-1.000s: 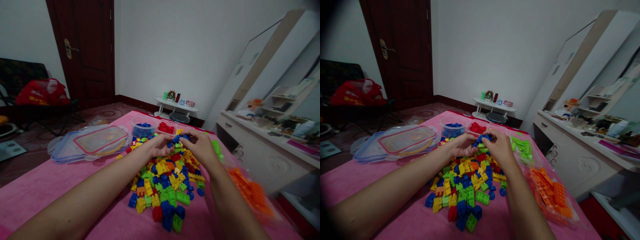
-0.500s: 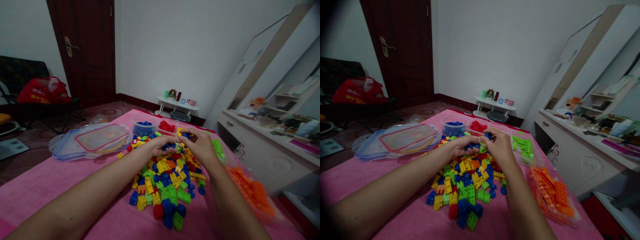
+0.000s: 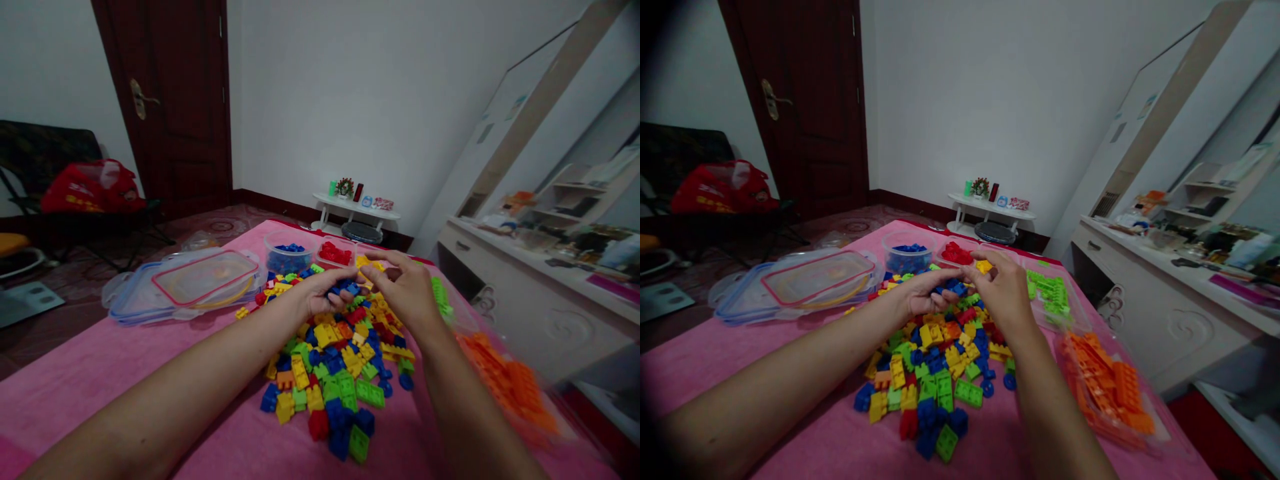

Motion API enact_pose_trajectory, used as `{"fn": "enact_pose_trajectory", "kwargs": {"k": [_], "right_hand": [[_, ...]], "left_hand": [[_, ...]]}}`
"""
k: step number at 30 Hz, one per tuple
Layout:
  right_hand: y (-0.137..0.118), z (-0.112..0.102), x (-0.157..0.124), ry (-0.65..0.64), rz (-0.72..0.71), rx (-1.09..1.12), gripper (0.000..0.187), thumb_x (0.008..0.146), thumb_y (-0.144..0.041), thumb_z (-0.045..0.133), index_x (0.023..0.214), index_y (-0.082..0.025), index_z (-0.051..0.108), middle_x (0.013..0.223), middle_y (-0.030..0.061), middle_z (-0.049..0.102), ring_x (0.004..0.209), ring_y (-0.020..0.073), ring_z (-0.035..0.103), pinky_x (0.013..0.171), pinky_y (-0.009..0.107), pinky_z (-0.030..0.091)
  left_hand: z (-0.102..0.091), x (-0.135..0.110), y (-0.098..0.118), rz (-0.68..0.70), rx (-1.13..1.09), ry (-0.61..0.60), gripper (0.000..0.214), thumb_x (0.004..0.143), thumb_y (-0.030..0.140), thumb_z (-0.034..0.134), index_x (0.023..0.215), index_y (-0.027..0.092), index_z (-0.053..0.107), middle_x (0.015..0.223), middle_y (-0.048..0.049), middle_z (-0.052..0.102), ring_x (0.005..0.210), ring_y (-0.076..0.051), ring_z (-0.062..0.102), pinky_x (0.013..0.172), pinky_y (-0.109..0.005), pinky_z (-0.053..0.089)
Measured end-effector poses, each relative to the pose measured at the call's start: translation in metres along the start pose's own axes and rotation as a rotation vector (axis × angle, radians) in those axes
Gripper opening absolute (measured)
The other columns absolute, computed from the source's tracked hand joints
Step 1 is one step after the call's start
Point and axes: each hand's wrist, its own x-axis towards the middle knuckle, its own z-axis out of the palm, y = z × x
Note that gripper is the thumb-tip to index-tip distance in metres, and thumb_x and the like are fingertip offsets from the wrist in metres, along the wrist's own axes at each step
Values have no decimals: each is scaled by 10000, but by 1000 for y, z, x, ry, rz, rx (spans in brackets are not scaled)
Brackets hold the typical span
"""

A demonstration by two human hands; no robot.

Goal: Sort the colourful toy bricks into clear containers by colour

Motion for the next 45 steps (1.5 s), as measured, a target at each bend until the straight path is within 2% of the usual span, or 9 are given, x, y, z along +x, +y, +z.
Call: {"fn": "enact_pose_trajectory", "kwargs": {"k": [5,10,15,18,21,27,32,38,45], "right_hand": [[2,-19,5,71,64,-6,285,747,-369,617,877,-134,713,755,80,702,509,144,589,475,244,432],[8,-21,6,71,73,17,240,755,-314,591,853,-133,716,690,54,686,502,143,595,476,236,439],[14,-18,7,74,50,-31,208,762,-289,574,830,-154,717,744,56,703,533,150,609,510,250,452],[24,-16,8,33,46,-97,197,760,-280,576,852,-175,715,801,53,713,578,156,630,539,254,461],[31,-9,7,-81,30,-184,178,755,-259,578,846,-190,714,819,43,717,626,162,641,592,266,473],[35,25,-7,-297,-63,-306,284,749,-199,580,1008,-194,696,1042,63,685,956,204,611,865,318,449],[44,49,-20,-464,-158,-356,477,721,-107,555,1186,-189,619,1202,78,613,1139,218,511,993,334,363],[46,51,-21,-493,-120,-415,326,738,-134,544,1025,-196,684,1075,69,649,1023,197,567,905,291,407],[44,50,-18,-389,-104,-417,269,739,-116,527,913,-212,708,973,56,674,946,193,599,846,289,427]], "left_hand": [[-6,3,33,212,128,145,118,872,204,454,815,127,522,713,-20,575,355,7,322,289,-77,163],[-33,18,93,498,843,771,191,838,302,487,892,142,575,709,-28,620,377,-9,378,362,-123,260],[-72,18,125,430,1131,979,305,708,415,636,856,149,667,747,-62,667,612,-149,616,519,-209,405],[-77,16,118,250,1577,1039,345,636,441,694,881,197,711,946,-92,697,935,-256,627,745,-278,460],[-62,16,97,209,1912,1083,340,685,382,657,990,239,707,1132,-98,648,1084,-298,558,898,-379,420],[-22,6,49,612,1970,985,289,798,335,524,1016,256,697,1100,-65,648,1018,-221,580,868,-319,439],[-18,-13,35,371,2023,858,234,763,292,540,909,253,719,923,-60,705,884,-224,639,740,-300,484],[-23,-23,38,-9,2139,863,258,655,303,683,893,211,725,1015,-136,685,944,-299,635,757,-372,501],[-29,-19,34,30,2116,823,218,658,218,662,867,199,723,984,-130,690,942,-292,634,771,-355,495]]}}
